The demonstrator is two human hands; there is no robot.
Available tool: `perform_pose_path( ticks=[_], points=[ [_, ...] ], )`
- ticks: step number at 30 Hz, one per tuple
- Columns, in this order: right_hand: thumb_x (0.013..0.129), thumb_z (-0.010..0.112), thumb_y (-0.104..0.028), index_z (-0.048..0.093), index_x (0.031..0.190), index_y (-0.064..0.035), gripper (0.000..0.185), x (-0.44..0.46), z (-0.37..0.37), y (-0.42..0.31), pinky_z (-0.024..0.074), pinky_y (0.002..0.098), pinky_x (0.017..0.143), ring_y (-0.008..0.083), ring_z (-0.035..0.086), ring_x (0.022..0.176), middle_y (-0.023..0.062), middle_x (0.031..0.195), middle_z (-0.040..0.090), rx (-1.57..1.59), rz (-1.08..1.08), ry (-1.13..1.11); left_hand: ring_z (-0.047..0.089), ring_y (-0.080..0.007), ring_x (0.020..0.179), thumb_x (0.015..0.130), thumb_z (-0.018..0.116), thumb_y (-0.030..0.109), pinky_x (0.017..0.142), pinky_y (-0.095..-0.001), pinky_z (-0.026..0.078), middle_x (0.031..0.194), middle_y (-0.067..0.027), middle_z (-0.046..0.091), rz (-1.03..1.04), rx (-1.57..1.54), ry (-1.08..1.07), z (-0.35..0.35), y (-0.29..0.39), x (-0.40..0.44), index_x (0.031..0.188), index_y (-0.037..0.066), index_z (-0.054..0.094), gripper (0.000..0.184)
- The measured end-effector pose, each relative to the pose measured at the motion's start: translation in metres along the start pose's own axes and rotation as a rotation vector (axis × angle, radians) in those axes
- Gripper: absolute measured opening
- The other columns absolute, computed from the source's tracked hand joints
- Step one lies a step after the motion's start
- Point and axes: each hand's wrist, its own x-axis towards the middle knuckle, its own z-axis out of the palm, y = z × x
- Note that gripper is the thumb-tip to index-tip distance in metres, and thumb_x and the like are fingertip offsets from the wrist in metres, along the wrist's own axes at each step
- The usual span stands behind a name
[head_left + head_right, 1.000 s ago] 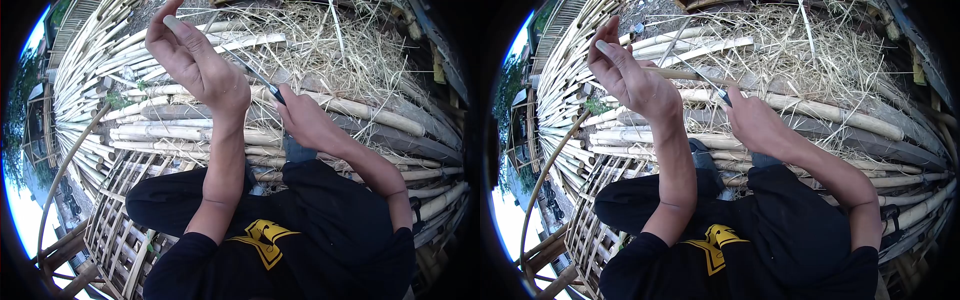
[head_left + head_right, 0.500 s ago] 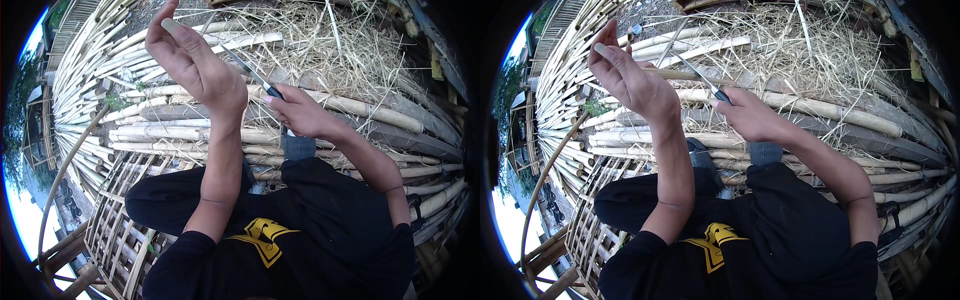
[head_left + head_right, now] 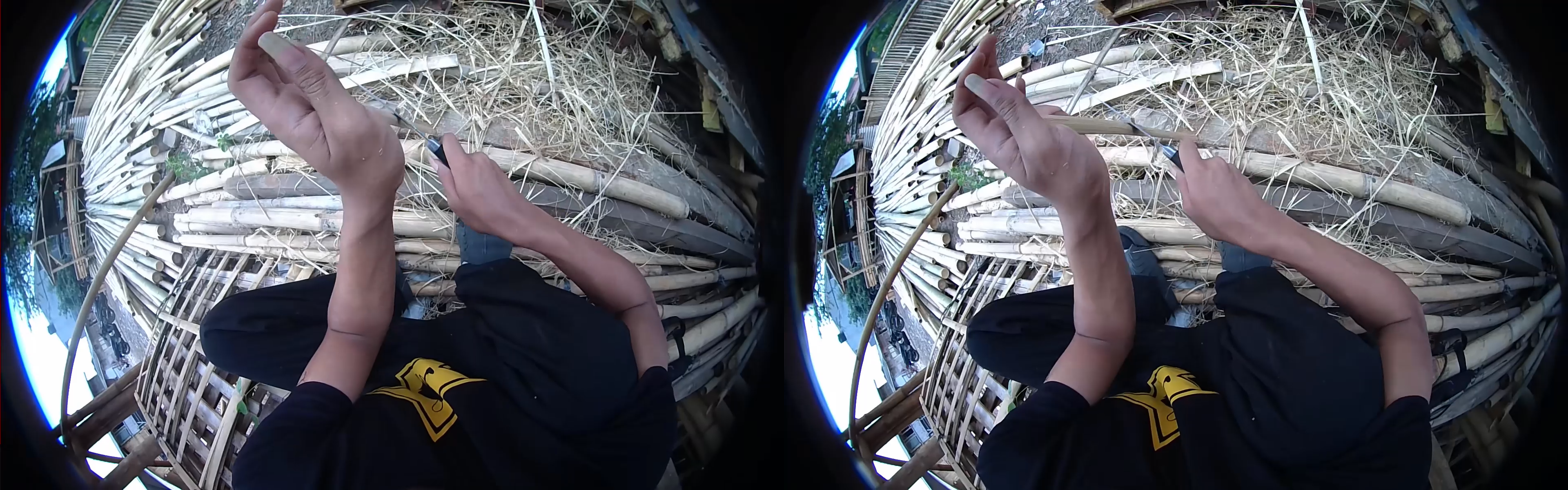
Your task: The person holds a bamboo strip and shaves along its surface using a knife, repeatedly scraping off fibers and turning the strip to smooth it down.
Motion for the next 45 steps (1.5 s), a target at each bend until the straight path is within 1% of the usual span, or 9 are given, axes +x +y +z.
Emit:
perform_pose_path(
  ticks=[3,11,16,19,26,28,33,44,45],
  points=[
    [0.1,0.047,-0.033,0.042,0.096,-0.0095,0.024,0.01,-0.046,-0.021,0.0251,0.0211,0.036,0.0026,0.03,0.041,-0.0075,0.058,0.035,1.272,0.567,-0.707,0.047,-0.0173,0.12,0.104,0.031,0.03,0.1,-0.0391,0.032,0.122,-0.0093,0.055,-0.158,-0.017,0.044,-0.013,-0.001,0.002,0.117,0.007,0.043,0.029],
    [0.099,0.044,-0.025,0.047,0.094,0.0017,0.027,0.008,-0.065,-0.065,0.0371,0.0384,0.043,0.0257,0.055,0.044,0.0135,0.057,0.054,0.513,-0.182,0.205,0.046,-0.018,0.121,0.104,0.032,0.029,0.1,-0.0388,0.031,0.123,-0.0091,0.055,-0.114,-0.063,0.05,-0.013,-0.007,-0.001,0.119,0.007,0.041,0.028],
    [0.095,0.047,-0.024,0.049,0.096,0.0034,0.028,-0.018,0.042,0.048,0.0442,0.0484,0.061,0.0393,0.064,0.072,0.0244,0.075,0.062,-0.128,0.282,-0.346,0.044,-0.0184,0.123,0.104,0.031,0.023,0.103,-0.0358,0.031,0.124,-0.0109,0.049,-0.132,-0.1,0.038,-0.013,0.002,-0.002,0.121,0.003,0.039,0.028],
    [0.095,0.047,-0.027,0.051,0.093,0.0025,0.03,-0.013,0.0,0.042,0.0437,0.0467,0.064,0.0353,0.062,0.072,0.0237,0.075,0.061,0.176,0.41,-0.32,0.042,-0.0191,0.124,0.103,0.031,0.018,0.105,-0.0329,0.031,0.125,-0.0129,0.045,-0.121,-0.15,0.02,-0.018,-0.006,0.002,0.123,-0.001,0.037,0.028],
    [0.099,0.045,-0.029,0.05,0.09,0.0018,0.032,0.002,-0.052,-0.024,0.0369,0.037,0.051,0.0232,0.047,0.05,0.0134,0.06,0.053,0.528,0.36,-0.027,0.051,-0.0244,0.119,0.103,0.032,0.026,0.101,-0.0403,0.035,0.122,-0.0183,0.055,-0.1,-0.25,-0.029,-0.025,-0.021,0.006,0.118,0.005,0.039,0.027],
    [0.1,0.045,-0.027,0.048,0.088,0.0016,0.031,-0.001,-0.054,-0.043,0.0342,0.0367,0.047,0.0229,0.046,0.045,0.0126,0.056,0.05,0.529,0.064,0.048,0.05,-0.0249,0.119,0.103,0.032,0.025,0.1,-0.0395,0.036,0.121,-0.0187,0.055,-0.117,-0.275,-0.041,-0.027,-0.02,0.007,0.118,0.005,0.039,0.027],
    [0.099,0.041,-0.021,0.042,0.093,0.0043,0.026,-0.008,-0.013,-0.042,0.038,0.0515,0.053,0.0453,0.052,0.055,0.0228,0.057,0.052,0.379,0.145,-0.2,0.049,-0.0222,0.119,0.103,0.029,0.022,0.103,-0.0379,0.035,0.119,-0.0171,0.054,-0.078,-0.225,-0.017,-0.025,-0.016,0.004,0.117,0.002,0.04,0.027],
    [0.098,0.044,-0.02,0.043,0.096,0.0047,0.025,-0.007,-0.022,-0.055,0.0393,0.0481,0.048,0.0434,0.055,0.052,0.0234,0.061,0.055,0.441,0.046,-0.042,0.055,-0.0215,0.109,0.105,0.024,0.025,0.101,-0.0348,0.039,0.109,-0.0165,0.06,-0.121,-0.062,0.126,-0.014,-0.003,0.004,0.106,0.002,0.047,0.032],
    [0.1,0.044,-0.023,0.044,0.093,0.0035,0.027,-0.008,0.001,-0.034,0.0356,0.0404,0.047,0.0237,0.049,0.045,0.0137,0.054,0.048,0.315,0.108,-0.196,0.055,-0.0215,0.109,0.105,0.024,0.025,0.101,-0.0348,0.039,0.109,-0.0165,0.06,-0.121,-0.064,0.127,-0.015,-0.004,0.002,0.106,0.002,0.047,0.032]
  ],
)
